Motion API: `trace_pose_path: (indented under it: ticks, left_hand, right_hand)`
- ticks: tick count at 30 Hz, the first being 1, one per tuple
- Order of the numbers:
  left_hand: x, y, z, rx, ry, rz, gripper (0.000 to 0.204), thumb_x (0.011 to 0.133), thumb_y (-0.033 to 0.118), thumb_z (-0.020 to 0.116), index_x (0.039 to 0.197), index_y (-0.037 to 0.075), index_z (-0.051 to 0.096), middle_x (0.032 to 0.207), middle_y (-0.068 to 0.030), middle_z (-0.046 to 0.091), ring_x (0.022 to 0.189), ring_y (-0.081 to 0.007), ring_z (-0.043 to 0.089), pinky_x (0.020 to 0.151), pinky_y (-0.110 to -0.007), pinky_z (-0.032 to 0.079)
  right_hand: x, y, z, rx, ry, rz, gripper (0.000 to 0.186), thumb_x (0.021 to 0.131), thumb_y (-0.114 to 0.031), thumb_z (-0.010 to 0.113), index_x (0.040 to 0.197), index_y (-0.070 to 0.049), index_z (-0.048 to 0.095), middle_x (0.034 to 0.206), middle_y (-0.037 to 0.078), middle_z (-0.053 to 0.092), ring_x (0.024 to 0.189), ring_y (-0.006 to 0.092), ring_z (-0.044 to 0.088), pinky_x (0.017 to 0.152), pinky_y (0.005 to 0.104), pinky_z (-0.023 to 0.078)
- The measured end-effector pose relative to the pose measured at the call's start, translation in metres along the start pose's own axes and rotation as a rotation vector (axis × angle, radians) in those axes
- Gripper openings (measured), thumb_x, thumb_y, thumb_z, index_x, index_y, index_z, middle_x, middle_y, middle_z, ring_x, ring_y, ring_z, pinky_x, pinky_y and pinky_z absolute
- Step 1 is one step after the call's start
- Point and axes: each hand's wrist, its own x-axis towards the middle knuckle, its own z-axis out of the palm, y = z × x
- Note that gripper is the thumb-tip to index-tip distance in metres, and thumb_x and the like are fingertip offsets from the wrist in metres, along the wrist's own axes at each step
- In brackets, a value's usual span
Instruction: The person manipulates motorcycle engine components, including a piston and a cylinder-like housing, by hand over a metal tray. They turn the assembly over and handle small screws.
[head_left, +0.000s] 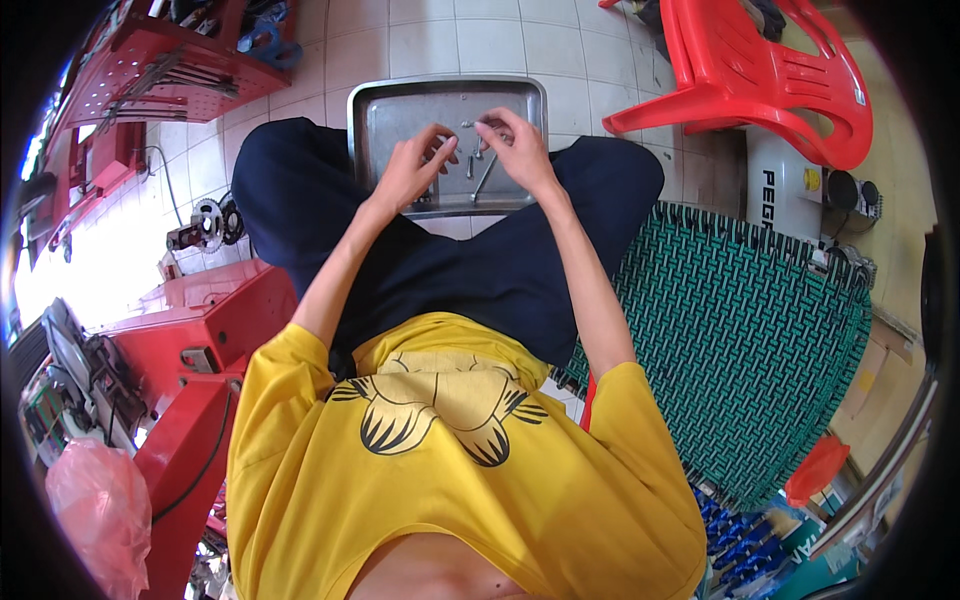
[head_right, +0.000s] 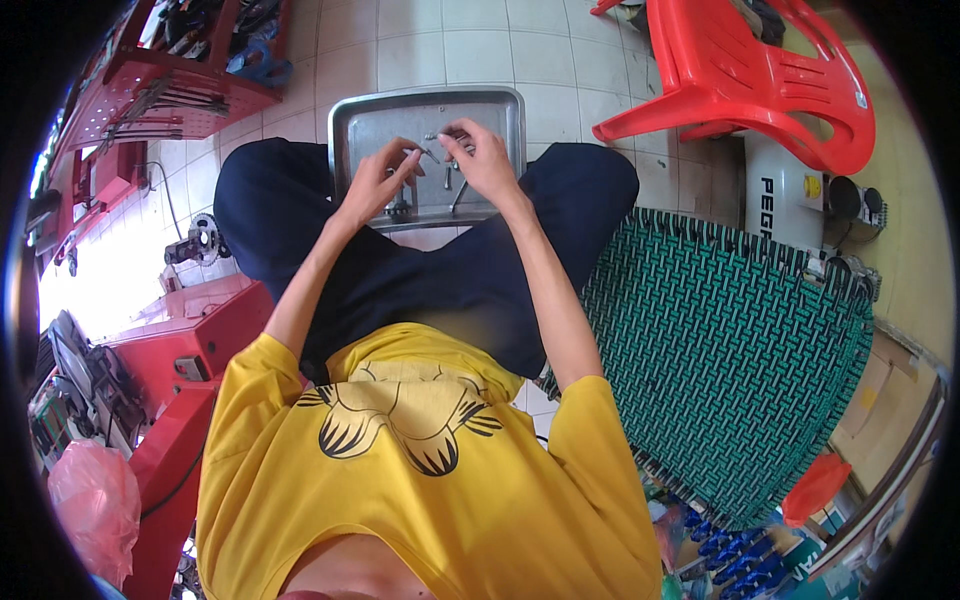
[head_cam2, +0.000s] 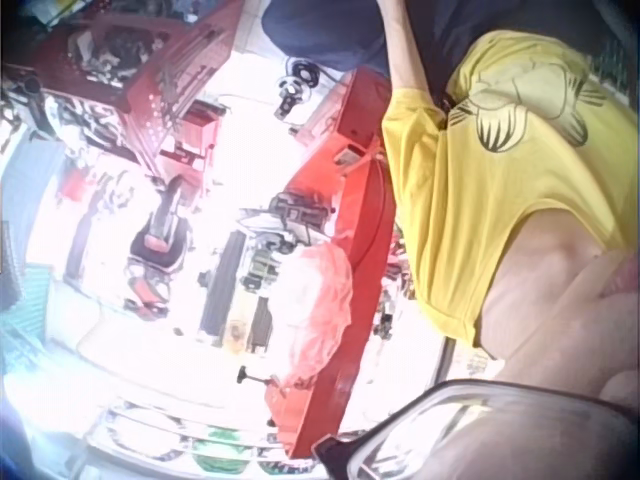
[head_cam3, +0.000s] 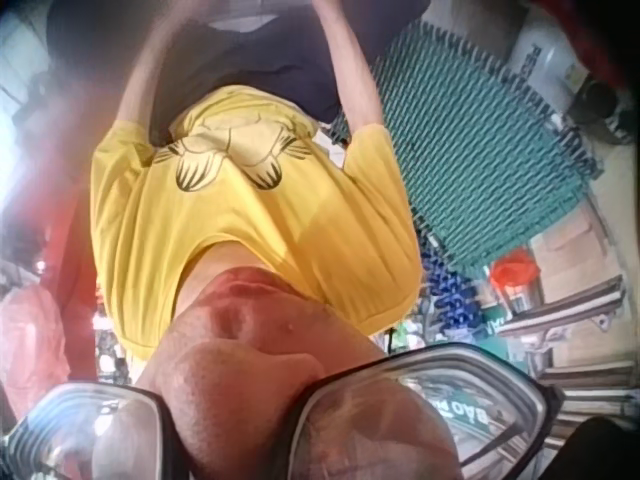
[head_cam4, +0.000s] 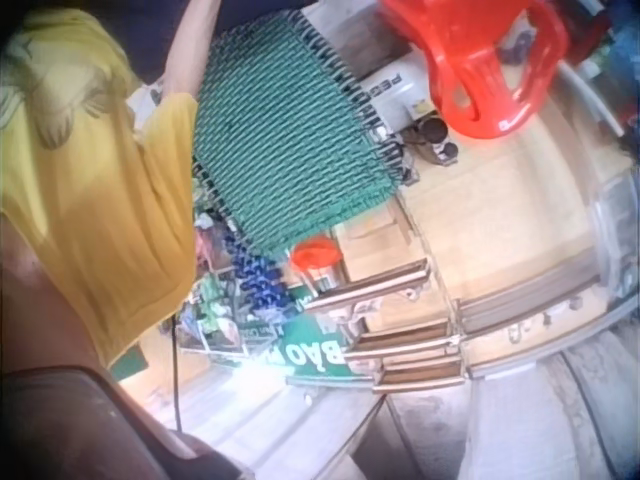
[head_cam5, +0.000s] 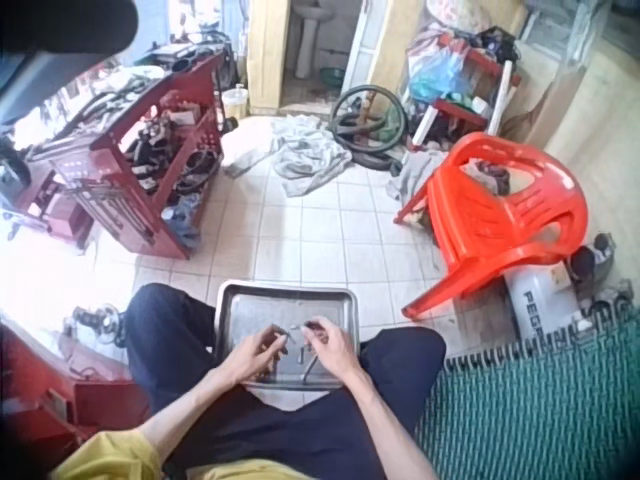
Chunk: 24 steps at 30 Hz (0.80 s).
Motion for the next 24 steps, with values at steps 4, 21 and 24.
trace_pose_path:
  ticks: [4,21,24]
  left_hand:
    - [0.029,-0.005,-0.015,0.176,-0.079,0.153,0.026,0.103,0.027,0.059,0.106,0.001,0.06,0.082,-0.0135,0.072,0.066,-0.0237,0.07,0.062,-0.035,0.053]
    - [0.036,-0.036,0.01,0.252,0.119,0.186,0.025,0.107,0.026,0.048,0.113,0.002,0.051,0.087,-0.0221,0.064,0.073,-0.0384,0.063,0.067,-0.045,0.047]
    - [0.039,-0.039,0.014,0.29,0.152,0.132,0.023,0.107,0.026,0.045,0.109,0.003,0.048,0.088,-0.026,0.063,0.083,-0.0482,0.06,0.069,-0.053,0.045]
  right_hand:
    - [0.014,-0.004,0.005,-0.021,-0.022,-0.008,0.025,0.098,-0.018,0.066,0.109,0.004,0.064,0.09,0.011,0.072,0.08,0.0162,0.073,0.07,0.0286,0.053]
    - [0.039,0.016,0.025,0.08,0.036,-0.073,0.021,0.095,-0.014,0.069,0.103,0.004,0.063,0.088,0.014,0.074,0.073,0.0198,0.074,0.067,0.0309,0.057]
    - [0.038,0.025,0.041,0.109,0.124,-0.065,0.021,0.095,-0.014,0.069,0.103,0.005,0.062,0.087,0.014,0.073,0.072,0.0204,0.074,0.065,0.0308,0.057]
